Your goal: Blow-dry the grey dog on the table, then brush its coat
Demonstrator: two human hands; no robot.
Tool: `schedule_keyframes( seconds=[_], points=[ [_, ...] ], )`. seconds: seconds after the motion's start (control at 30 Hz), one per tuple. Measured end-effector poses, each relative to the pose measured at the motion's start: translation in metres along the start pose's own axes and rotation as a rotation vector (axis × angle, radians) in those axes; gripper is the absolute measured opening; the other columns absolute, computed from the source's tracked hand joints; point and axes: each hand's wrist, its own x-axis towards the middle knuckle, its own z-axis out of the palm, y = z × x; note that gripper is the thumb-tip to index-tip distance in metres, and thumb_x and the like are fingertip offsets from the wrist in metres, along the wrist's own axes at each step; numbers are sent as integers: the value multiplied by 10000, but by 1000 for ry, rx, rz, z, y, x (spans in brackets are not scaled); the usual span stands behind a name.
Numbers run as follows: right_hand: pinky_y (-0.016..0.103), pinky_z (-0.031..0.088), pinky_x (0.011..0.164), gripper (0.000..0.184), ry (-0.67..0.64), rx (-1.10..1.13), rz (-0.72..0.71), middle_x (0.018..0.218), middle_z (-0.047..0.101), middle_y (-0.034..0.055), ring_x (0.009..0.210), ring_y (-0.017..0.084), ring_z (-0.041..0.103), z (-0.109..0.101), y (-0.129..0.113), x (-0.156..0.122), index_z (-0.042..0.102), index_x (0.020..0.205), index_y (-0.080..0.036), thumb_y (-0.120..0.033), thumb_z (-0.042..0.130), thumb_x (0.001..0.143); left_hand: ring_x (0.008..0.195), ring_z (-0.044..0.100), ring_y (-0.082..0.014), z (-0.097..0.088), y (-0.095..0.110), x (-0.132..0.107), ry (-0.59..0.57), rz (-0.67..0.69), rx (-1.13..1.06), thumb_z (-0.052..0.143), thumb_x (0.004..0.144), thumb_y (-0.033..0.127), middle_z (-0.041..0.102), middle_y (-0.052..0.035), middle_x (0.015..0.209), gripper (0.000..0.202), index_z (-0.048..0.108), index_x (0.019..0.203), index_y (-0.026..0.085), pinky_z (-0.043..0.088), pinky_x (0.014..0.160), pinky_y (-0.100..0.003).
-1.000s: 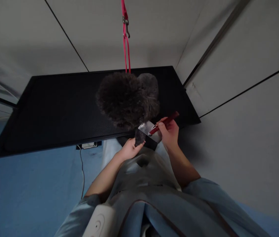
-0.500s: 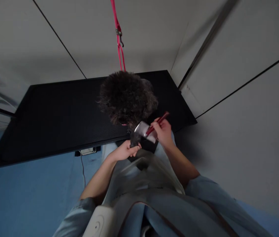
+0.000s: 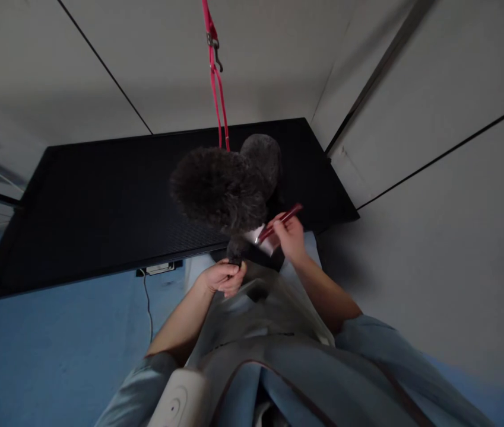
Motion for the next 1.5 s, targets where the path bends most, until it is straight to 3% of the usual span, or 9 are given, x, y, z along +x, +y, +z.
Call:
schedule_keyframes(
  seconds=[0.07, 0.43, 0.63, 0.73, 0.93, 1.13, 1.23, 1.4, 1.5],
  points=[
    [298, 514, 688, 238, 106, 62, -20, 753, 628, -17, 671, 130, 607, -2, 10, 4, 517, 848, -229, -414, 634, 753, 208, 239, -57, -3, -2, -1, -22, 6, -57, 626, 744, 468, 328, 89, 290, 380, 417, 599, 187, 320, 293, -189],
    [298, 542, 623, 196, -581, 409, 656, 734, 668, -10, 643, 151, 649, 3, 24, 82, 549, 874, -185, -212, 670, 722, 257, 316, -71, 0, 15, -9, 116, -152, 191, 622, 696, 551, 381, 61, 330, 437, 427, 593, 174, 375, 340, -220],
    [296, 547, 692, 243, -589, 352, 564, 769, 671, -9, 693, 140, 655, 21, 9, 81, 575, 927, -193, -165, 684, 711, 775, 617, -190, 10, 40, -17, 1144, 45, 1256, 507, 836, 346, 639, -102, 851, 314, 574, 1032, 110, 501, 732, -322],
    [297, 545, 687, 244, -524, 333, 454, 753, 644, -23, 678, 131, 636, 32, 4, 76, 570, 888, -202, -217, 711, 690, 981, 588, -236, 11, 33, -3, 1356, 64, 1657, 446, 855, 212, 587, -164, 1077, 379, 492, 1214, 100, 465, 842, -351],
    [269, 514, 605, 266, -484, 103, 256, 649, 550, -50, 570, 100, 568, 31, -10, 73, 560, 778, -191, -349, 739, 660, 762, 595, -198, 10, 39, -4, 997, -52, 1514, 423, 887, 317, 619, -86, 804, 250, 567, 927, 117, 469, 745, -316],
    [299, 540, 698, 230, -84, 72, -174, 936, 655, 21, 751, 138, 651, 18, -31, 41, 556, 871, -220, -394, 656, 758, 784, 516, -157, 26, 64, -39, 574, 125, 1354, 370, 898, 492, 582, -50, 862, 411, 539, 843, 122, 449, 752, -282],
    [318, 550, 669, 239, -323, 50, -95, 884, 674, 35, 727, 157, 663, 18, -33, 23, 561, 861, -210, -399, 661, 756, 758, 488, -147, 33, 66, -43, 517, 112, 1328, 356, 893, 534, 560, -39, 827, 454, 535, 846, 119, 446, 727, -277],
    [319, 540, 747, 185, 64, 21, -282, 867, 654, 19, 777, 151, 650, 15, -31, 12, 569, 854, -217, -377, 630, 784, 743, 463, -136, 41, 68, -42, 482, 101, 1384, 352, 910, 478, 535, -27, 806, 395, 522, 841, 128, 433, 715, -272],
    [322, 545, 682, 178, -153, 9, -157, 786, 658, 12, 712, 159, 646, 11, -29, 4, 572, 832, -209, -369, 631, 778, 700, 444, -122, 44, 69, -45, 479, 50, 1415, 352, 916, 446, 509, -8, 759, 361, 504, 806, 138, 416, 659, -251]
  ],
)
